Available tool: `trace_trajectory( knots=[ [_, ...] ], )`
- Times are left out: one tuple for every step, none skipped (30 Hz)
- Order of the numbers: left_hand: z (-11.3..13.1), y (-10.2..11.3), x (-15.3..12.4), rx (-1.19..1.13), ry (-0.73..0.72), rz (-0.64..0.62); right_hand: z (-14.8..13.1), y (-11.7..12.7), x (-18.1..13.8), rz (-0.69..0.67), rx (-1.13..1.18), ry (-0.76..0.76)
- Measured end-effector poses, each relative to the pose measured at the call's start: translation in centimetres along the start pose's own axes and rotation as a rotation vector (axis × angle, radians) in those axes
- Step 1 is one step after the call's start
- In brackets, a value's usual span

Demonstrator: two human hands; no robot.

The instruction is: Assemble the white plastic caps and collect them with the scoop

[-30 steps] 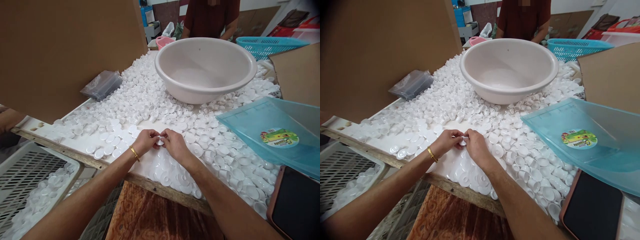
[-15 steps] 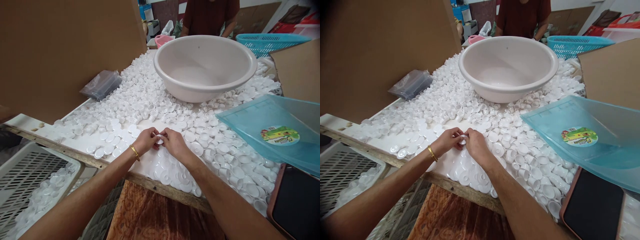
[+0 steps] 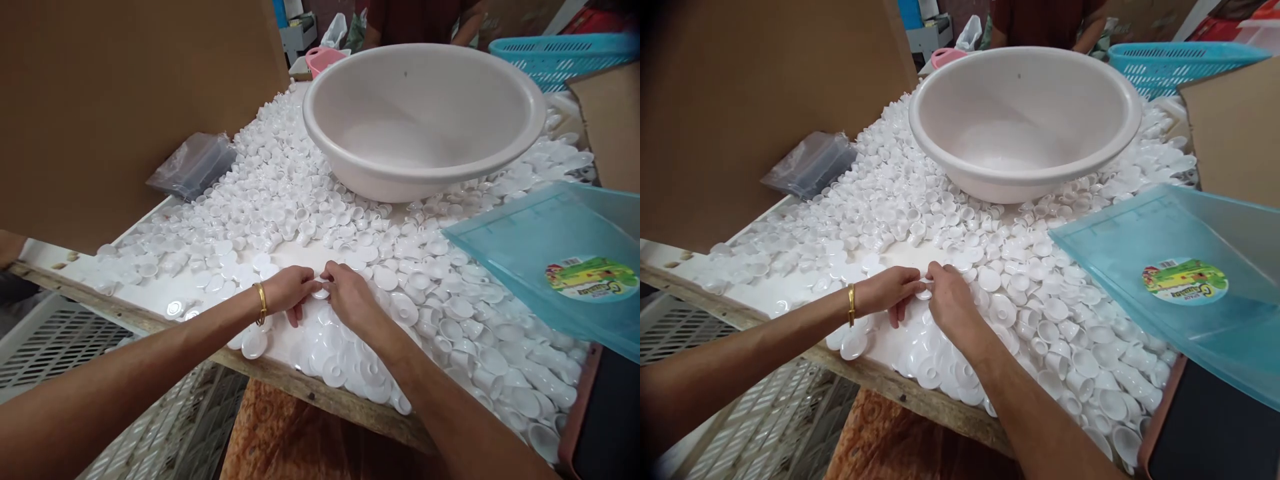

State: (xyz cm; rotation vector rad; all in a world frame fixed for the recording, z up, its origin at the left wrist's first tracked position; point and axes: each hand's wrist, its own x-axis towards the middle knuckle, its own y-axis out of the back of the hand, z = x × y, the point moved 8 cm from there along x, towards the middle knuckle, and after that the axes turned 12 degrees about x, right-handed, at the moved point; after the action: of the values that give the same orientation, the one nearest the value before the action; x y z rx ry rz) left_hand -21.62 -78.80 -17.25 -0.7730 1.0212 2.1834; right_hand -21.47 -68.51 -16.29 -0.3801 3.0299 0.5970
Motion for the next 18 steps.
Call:
trace_trajectory(
  knots=[
    [-0.1,-0.1,0.0,0.014,0.002,-0.009,0.0,-0.1,0.0,-0.008,-0.009,0.0],
    [-0.1,-0.2,0.0,0.023,0.007,-0.021,0.0,-0.1,0.1,-0.017,-0.012,0.003],
    [-0.2,-0.3,0.0,0.025,0.017,-0.038,0.0,-0.1,0.1,-0.026,-0.012,0.006],
    [-0.2,-0.4,0.0,0.019,0.031,-0.059,-0.1,-0.1,0.1,-0.035,-0.012,0.009],
    [-0.2,-0.5,-0.1,0.007,0.043,-0.074,-0.2,-0.2,0.2,-0.047,-0.013,0.012],
    [-0.3,-0.6,-0.1,-0.009,0.053,-0.084,-0.3,-0.1,0.2,-0.056,-0.018,0.017],
    [-0.3,-0.7,-0.1,-0.027,0.059,-0.083,-0.4,-0.1,0.2,-0.063,-0.024,0.022],
    [-0.3,-0.8,-0.2,-0.047,0.06,-0.071,-0.5,-0.1,0.1,-0.066,-0.026,0.027],
    [-0.3,-0.9,-0.2,-0.065,0.059,-0.045,-0.6,-0.1,0.1,-0.066,-0.024,0.03],
    [-0.4,-1.0,-0.3,-0.081,0.054,-0.011,-0.6,-0.1,0.0,-0.064,-0.021,0.027],
    [-0.5,-1.0,-0.3,-0.096,0.047,0.026,-0.6,-0.1,-0.1,-0.057,-0.022,0.019],
    [-0.6,-1.0,-0.4,-0.108,0.04,0.063,-0.6,-0.1,-0.2,-0.049,-0.026,0.008],
    [-0.7,-1.0,-0.6,-0.116,0.028,0.102,-0.6,-0.2,-0.3,-0.044,-0.035,0.002],
    [-0.7,-1.0,-0.9,-0.111,0.014,0.141,-0.7,-0.2,-0.5,-0.037,-0.05,0.006],
    [-0.7,-0.9,-1.2,-0.087,-0.002,0.189,-1.0,-0.2,-0.7,-0.026,-0.07,0.026],
    [-0.7,-0.5,-1.8,-0.035,-0.023,0.258,-1.4,0.0,-1.0,-0.007,-0.092,0.064],
    [-0.5,0.1,-2.5,0.051,-0.052,0.359,-1.9,0.2,-1.2,0.018,-0.114,0.113],
    [-0.1,0.8,-3.5,0.165,-0.088,0.49,-2.4,0.7,-1.4,0.051,-0.13,0.165]
  ],
)
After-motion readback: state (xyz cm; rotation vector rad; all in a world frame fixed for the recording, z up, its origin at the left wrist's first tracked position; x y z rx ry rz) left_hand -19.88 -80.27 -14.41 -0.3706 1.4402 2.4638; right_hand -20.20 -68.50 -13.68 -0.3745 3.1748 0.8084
